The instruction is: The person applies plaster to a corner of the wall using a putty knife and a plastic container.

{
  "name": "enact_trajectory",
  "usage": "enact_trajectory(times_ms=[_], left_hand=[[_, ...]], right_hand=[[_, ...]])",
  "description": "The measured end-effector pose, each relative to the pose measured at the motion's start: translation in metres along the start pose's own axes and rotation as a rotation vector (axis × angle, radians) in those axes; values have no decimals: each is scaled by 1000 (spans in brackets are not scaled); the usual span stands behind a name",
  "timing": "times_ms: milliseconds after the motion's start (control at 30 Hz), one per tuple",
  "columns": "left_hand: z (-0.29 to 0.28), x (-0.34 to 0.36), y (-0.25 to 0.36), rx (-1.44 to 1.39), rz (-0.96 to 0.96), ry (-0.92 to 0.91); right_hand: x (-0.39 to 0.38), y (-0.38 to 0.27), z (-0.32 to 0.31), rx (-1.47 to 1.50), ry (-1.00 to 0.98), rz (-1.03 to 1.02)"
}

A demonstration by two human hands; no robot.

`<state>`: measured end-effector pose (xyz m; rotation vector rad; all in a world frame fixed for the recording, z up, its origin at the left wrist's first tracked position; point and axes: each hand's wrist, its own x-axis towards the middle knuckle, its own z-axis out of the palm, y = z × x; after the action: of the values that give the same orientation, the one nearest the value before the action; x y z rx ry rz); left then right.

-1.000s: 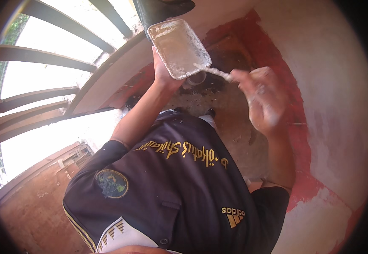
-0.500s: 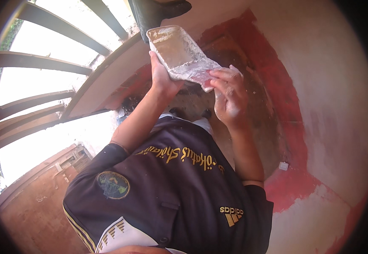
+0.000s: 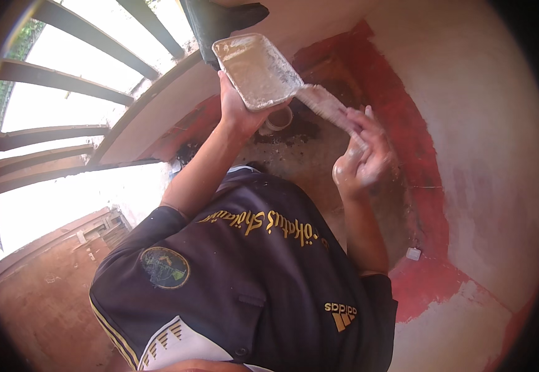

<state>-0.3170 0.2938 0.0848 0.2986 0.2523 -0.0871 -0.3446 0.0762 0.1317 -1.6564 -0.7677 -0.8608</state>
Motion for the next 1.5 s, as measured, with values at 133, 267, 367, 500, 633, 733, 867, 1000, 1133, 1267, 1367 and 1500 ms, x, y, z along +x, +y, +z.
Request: enact_trajectory(times_ms=[133,267,367,500,633,733,867,1000,1133,1267,1367,1500], left_hand=[[7,-3,-33,22,-28,-22],[10,-3,-66,33,15,32],[14,-8,-86,12,-6,29],[27,-15,-110,-45,-27,4],[22,-19,-130,15,-51,-3],[22,-19,-145,66,-61,16],[25,-20,-162,38,-59,-14],[28,-17,-173,-5,-72,-22],[35,-19,-182,-11,-78,-9],[35,-14,-188,6,-70,44],[37,-16,-192,11,-79,65],[43,-15,-196,31,-46,81]], right_hand=[[8,8,-10,155,336,510],[7,14,-33,297,382,701],[-3,23,-57,321,395,882],[-23,32,-79,516,295,1091],[-23,34,-99,488,93,1317],[-29,43,-113,492,52,1371],[-31,48,-130,491,0,1398],[-32,52,-142,547,-9,1381],[-35,54,-154,509,-55,1380],[-39,59,-164,548,-118,1432],[-41,56,-168,555,-117,1410],[-34,58,-173,490,-150,1409]])
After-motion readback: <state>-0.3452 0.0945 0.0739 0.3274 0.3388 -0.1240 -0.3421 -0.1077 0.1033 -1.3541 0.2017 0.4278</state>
